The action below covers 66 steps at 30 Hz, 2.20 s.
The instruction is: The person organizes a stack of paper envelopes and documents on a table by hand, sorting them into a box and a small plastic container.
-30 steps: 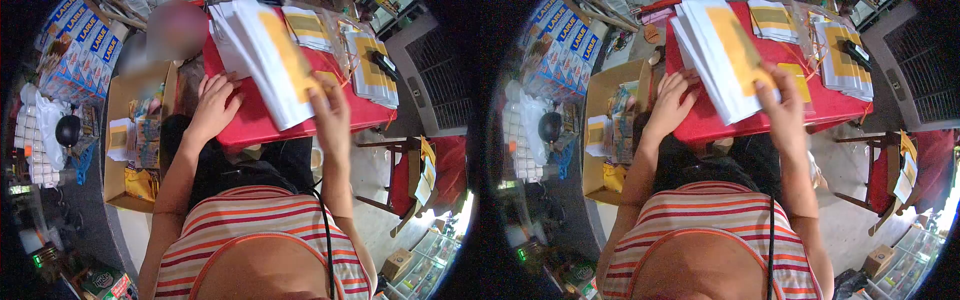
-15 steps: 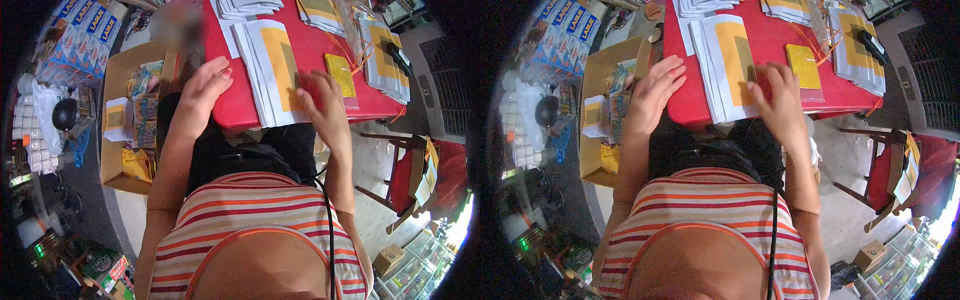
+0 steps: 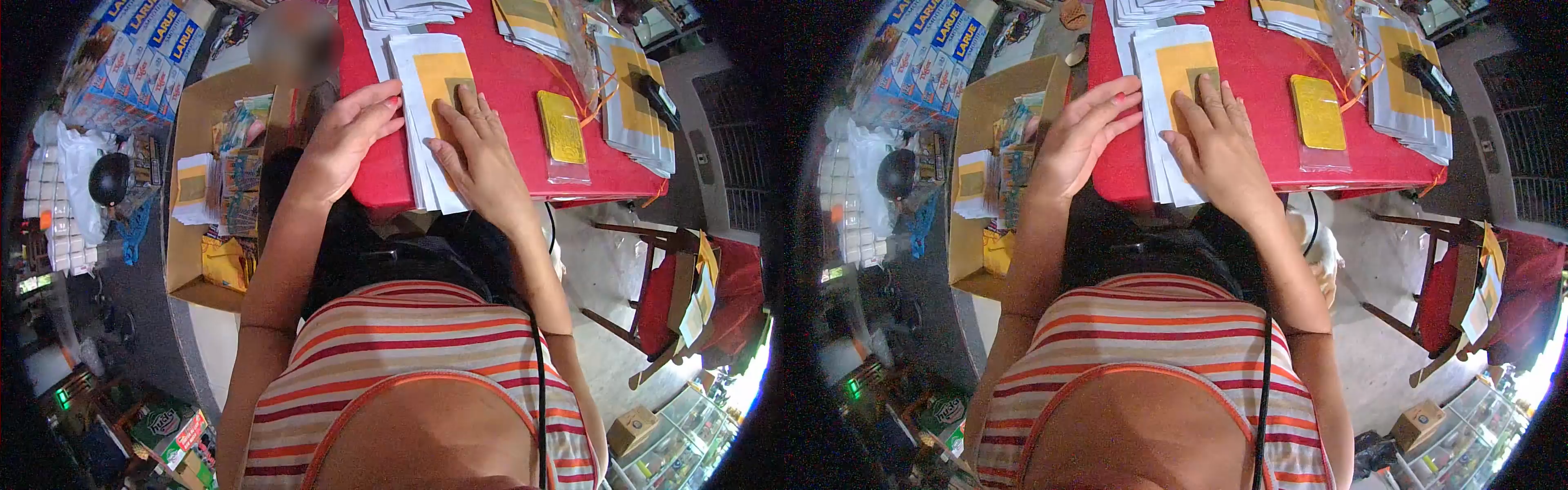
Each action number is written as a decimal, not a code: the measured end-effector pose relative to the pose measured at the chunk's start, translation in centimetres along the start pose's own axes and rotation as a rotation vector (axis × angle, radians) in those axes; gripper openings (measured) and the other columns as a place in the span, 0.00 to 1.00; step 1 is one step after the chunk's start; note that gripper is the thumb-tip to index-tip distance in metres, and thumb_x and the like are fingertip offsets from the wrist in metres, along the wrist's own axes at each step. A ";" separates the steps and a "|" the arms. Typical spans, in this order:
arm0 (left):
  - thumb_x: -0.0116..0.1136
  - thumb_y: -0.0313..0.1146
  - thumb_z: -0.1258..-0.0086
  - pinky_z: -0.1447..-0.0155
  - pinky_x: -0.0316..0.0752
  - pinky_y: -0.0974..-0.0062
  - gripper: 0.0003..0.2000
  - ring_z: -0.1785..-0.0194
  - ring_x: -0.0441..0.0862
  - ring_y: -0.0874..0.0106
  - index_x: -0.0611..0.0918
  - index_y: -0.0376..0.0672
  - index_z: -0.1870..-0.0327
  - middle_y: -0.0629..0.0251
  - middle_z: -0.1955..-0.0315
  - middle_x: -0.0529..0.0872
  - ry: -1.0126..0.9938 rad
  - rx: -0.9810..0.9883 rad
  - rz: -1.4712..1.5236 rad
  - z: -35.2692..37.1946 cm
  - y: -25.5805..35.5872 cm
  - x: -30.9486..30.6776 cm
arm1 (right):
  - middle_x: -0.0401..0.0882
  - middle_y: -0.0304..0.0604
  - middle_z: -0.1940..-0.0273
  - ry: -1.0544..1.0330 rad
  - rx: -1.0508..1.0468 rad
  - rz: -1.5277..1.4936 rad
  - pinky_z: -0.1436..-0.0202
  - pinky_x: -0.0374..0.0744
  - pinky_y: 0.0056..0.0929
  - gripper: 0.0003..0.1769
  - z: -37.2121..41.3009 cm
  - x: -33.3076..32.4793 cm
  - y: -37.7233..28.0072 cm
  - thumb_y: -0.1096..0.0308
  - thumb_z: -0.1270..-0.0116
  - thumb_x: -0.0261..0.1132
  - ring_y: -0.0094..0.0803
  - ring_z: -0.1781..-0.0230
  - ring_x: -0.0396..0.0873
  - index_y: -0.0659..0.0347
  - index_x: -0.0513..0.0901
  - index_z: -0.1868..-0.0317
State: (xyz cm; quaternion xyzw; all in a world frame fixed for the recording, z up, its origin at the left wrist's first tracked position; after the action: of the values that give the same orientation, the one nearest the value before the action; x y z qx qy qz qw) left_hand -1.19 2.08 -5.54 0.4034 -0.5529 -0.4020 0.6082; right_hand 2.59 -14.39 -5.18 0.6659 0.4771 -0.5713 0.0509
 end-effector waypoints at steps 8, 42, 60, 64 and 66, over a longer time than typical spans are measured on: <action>0.54 0.32 0.24 0.31 0.70 0.57 0.27 0.35 0.74 0.61 0.64 0.28 0.30 0.49 0.36 0.73 0.151 -0.037 0.097 -0.2 -0.5 -0.5 | 0.72 0.67 0.36 0.189 0.122 -0.133 0.31 0.69 0.48 0.23 -1.0 -1.6 1.5 0.61 0.29 0.63 0.60 0.34 0.70 0.65 0.76 0.39; 0.51 0.31 0.21 0.40 0.71 0.68 0.19 0.42 0.77 0.63 0.63 0.34 0.36 0.50 0.46 0.77 0.015 0.749 -0.581 0.8 7.6 4.7 | 0.72 0.47 0.40 0.383 -0.105 -0.975 0.33 0.72 0.34 0.39 -4.5 -7.8 -2.8 0.82 0.37 0.70 0.34 0.37 0.72 0.65 0.58 0.30; 0.50 0.40 0.19 0.37 0.71 0.65 0.21 0.41 0.77 0.65 0.65 0.35 0.35 0.50 0.44 0.78 0.076 0.613 -0.579 0.4 5.4 2.5 | 0.77 0.51 0.43 0.371 -0.334 -0.734 0.45 0.80 0.30 0.36 -7.4 -10.5 -4.9 0.74 0.30 0.67 0.32 0.46 0.79 0.63 0.59 0.27; 0.52 0.40 0.21 0.38 0.70 0.71 0.20 0.45 0.77 0.72 0.70 0.34 0.37 0.60 0.45 0.79 0.278 0.444 -0.221 0.3 6.8 -0.6 | 0.77 0.51 0.41 0.362 -0.235 -0.799 0.38 0.76 0.32 0.26 -8.2 -10.4 -3.1 0.60 0.22 0.57 0.35 0.41 0.77 0.63 0.66 0.30; 0.51 0.37 0.22 0.32 0.69 0.64 0.22 0.38 0.77 0.66 0.68 0.36 0.32 0.58 0.40 0.78 0.273 0.438 -0.002 0.9 8.3 -3.1 | 0.76 0.53 0.41 0.327 -0.198 -0.572 0.37 0.74 0.35 0.26 -8.7 -9.1 -0.7 0.60 0.23 0.58 0.40 0.39 0.75 0.65 0.68 0.32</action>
State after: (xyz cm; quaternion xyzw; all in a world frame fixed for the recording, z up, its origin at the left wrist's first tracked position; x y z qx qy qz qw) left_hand -1.92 7.84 1.15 0.5764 -0.5393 -0.2151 0.5749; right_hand 9.25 -13.94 5.47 0.5798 0.6994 -0.3990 -0.1241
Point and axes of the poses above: each hand's wrist, its own z-axis away from the middle knuckle, its own x-axis out of the palm, y = z × x, the point moved 6 cm from there along -z, towards the middle knuckle
